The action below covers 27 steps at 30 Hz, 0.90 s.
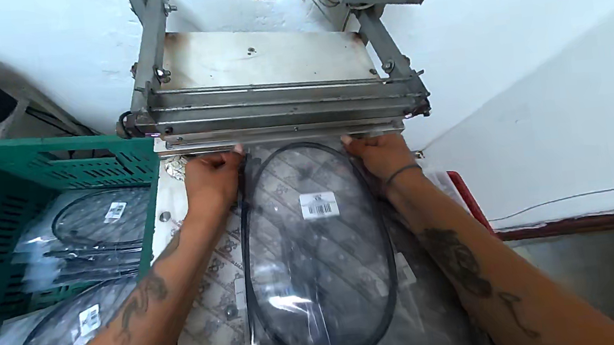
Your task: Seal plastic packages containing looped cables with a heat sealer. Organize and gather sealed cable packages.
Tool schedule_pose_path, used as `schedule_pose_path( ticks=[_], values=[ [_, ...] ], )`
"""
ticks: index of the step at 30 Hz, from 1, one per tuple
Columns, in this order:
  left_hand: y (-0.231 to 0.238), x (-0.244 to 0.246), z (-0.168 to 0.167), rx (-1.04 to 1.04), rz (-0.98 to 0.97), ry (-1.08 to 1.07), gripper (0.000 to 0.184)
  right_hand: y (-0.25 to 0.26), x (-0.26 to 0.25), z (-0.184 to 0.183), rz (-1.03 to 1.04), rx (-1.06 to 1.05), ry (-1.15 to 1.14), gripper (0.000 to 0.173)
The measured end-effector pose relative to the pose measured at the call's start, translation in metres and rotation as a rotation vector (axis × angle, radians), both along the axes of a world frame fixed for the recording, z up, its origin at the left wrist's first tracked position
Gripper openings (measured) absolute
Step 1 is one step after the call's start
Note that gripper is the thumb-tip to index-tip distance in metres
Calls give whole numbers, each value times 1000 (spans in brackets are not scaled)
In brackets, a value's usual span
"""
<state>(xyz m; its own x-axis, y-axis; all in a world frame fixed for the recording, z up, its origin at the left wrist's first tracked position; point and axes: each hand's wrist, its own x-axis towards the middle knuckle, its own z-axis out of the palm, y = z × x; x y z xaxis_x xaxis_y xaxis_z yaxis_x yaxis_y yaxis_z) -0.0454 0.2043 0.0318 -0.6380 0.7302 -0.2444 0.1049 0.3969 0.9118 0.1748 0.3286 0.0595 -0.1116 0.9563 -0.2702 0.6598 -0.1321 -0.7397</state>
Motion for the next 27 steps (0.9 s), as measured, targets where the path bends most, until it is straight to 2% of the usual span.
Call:
schedule_pose_path(
  ticks=[2, 3, 4, 5, 7, 8, 9, 11, 13, 16, 17, 19, 21, 22, 23, 24, 25, 26, 27],
  values=[
    [-38, 12, 18, 122, -155, 116, 29, -21, 26, 18, 48, 113, -1, 34],
    [-65, 16, 25, 133, -244, 242, 27, -37, 43, 25, 57, 234, -32, 31],
    [-93, 17, 26, 96, -284, 415, 34, -54, 57, 30, 62, 400, -81, 29],
    [-119, 15, 19, 24, -264, 578, 51, -73, 66, 31, 89, 584, -152, 33],
    [-151, 9, -4, -64, -186, 733, 73, -121, 62, 25, 286, 764, -236, 70],
    [-156, 10, -11, -117, -154, 743, 76, -147, 48, 15, 433, 791, -232, 81],
    [-156, 13, -16, -157, -127, 750, 75, -170, 31, 2, 583, 788, -229, 81],
    [-155, 18, -17, -201, -101, 693, 63, -202, 12, -20, 785, 716, -280, 66],
    [-162, 13, -12, -182, -88, 596, 53, -207, 15, -31, 783, 685, -268, 60],
    [-192, -3, -4, 38, -93, 544, 55, -199, 38, -28, 731, 634, -186, 64],
    [-200, -8, 6, 114, -91, 450, 57, -199, 44, -25, 710, 584, -94, 65],
    [-205, -18, 26, 285, -149, 125, 72, -200, 51, -14, 626, 389, 237, 71],
    [-200, -27, 35, 342, -260, -171, 88, -204, 42, 7, 425, 126, 546, 70],
    [-192, -28, 33, 337, -271, -253, 80, -206, 36, 18, 320, 28, 608, 54],
    [-179, -26, 29, 319, -226, -275, 58, -207, 30, 24, 248, 2, 609, 31],
    [-164, -22, 24, 286, -153, -280, 31, -205, 27, 25, 221, 23, 594, 20],
    [-148, -17, 24, 224, -88, -299, 26, -203, 25, 24, 214, 67, 578, 19],
    [-133, -13, 26, 163, -37, -343, 36, -199, 25, 23, 218, 128, 563, 21],
    [-120, -10, 29, 116, -11, -392, 39, -193, 26, 22, 224, 201, 543, 22]
  ],
)
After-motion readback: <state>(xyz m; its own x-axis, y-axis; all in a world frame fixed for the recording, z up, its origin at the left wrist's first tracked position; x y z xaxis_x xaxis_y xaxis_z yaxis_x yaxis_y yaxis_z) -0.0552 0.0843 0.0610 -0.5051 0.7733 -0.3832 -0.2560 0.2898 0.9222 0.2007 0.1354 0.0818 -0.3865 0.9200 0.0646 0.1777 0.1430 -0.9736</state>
